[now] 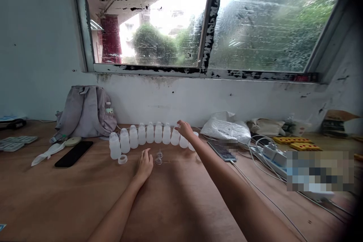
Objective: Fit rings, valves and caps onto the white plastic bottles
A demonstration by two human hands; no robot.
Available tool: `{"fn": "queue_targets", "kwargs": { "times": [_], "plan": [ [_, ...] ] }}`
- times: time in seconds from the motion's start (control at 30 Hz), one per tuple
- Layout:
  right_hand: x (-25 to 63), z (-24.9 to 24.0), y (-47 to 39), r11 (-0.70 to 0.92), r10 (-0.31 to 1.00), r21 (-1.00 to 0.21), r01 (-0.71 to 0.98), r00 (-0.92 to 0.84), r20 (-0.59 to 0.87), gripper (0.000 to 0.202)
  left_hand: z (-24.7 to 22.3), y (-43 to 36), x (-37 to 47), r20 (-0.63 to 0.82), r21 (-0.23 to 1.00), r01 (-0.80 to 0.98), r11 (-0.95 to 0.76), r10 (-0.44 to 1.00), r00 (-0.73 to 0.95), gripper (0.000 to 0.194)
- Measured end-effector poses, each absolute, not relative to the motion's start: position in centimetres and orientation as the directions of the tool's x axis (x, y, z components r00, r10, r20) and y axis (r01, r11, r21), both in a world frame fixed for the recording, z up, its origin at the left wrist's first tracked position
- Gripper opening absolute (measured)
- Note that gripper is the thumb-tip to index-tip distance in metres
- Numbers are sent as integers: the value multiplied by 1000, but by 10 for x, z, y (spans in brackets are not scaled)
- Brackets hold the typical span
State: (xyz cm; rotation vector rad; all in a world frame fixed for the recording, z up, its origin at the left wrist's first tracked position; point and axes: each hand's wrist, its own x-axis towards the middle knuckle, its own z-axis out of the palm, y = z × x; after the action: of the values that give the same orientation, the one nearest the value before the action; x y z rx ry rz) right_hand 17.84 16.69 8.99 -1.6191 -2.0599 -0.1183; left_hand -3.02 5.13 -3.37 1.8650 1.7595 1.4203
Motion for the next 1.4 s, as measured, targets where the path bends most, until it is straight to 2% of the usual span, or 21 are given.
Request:
{"fn": "queue_targets", "kwargs": {
  "times": [0.13,0.33,0.4,0.47,0.57,0.63,0.73,0.8,0.9,1.07,1.23,1.33,1.4],
  "plan": [
    [173,89,167,275,885,-227,934,-154,440,33,-36,57,-31,389,840,473,-266,903,-182,37],
    [169,84,165,268,881,-225,937,-143,451,38,-36,59,-32,377,857,435,-276,912,-163,39],
    [170,83,165,266,876,-222,938,-139,462,42,-32,55,-33,431,802,518,-298,889,-155,37],
    [172,82,163,276,868,-214,937,-147,474,44,-27,51,-36,508,685,669,-288,847,-156,33],
    [175,84,158,305,849,-200,931,-170,501,42,-21,43,-41,573,479,869,-123,794,-203,32],
    [176,86,152,323,831,-198,925,-177,528,40,-19,39,-43,571,381,924,27,779,-259,34],
    [174,81,137,370,798,-195,908,-203,567,34,-17,35,-44,530,331,925,187,774,-346,36],
    [170,71,124,454,758,-191,870,-265,596,30,-17,34,-44,503,327,920,217,784,-364,37],
    [162,43,98,582,702,-196,789,-365,612,26,-18,32,-42,519,305,940,153,801,-299,37],
    [145,-7,61,664,686,-180,726,-496,531,27,-27,36,-37,577,314,945,-93,809,-112,33],
    [132,-21,51,638,731,-162,753,-524,437,25,-31,44,-33,582,464,802,-375,812,44,36],
    [130,-20,52,623,748,-192,758,-507,428,23,-26,41,-33,587,437,761,-479,793,162,45],
    [132,-19,53,614,760,-234,754,-485,433,20,-22,36,-35,560,396,784,-478,802,206,53]
  ]
}}
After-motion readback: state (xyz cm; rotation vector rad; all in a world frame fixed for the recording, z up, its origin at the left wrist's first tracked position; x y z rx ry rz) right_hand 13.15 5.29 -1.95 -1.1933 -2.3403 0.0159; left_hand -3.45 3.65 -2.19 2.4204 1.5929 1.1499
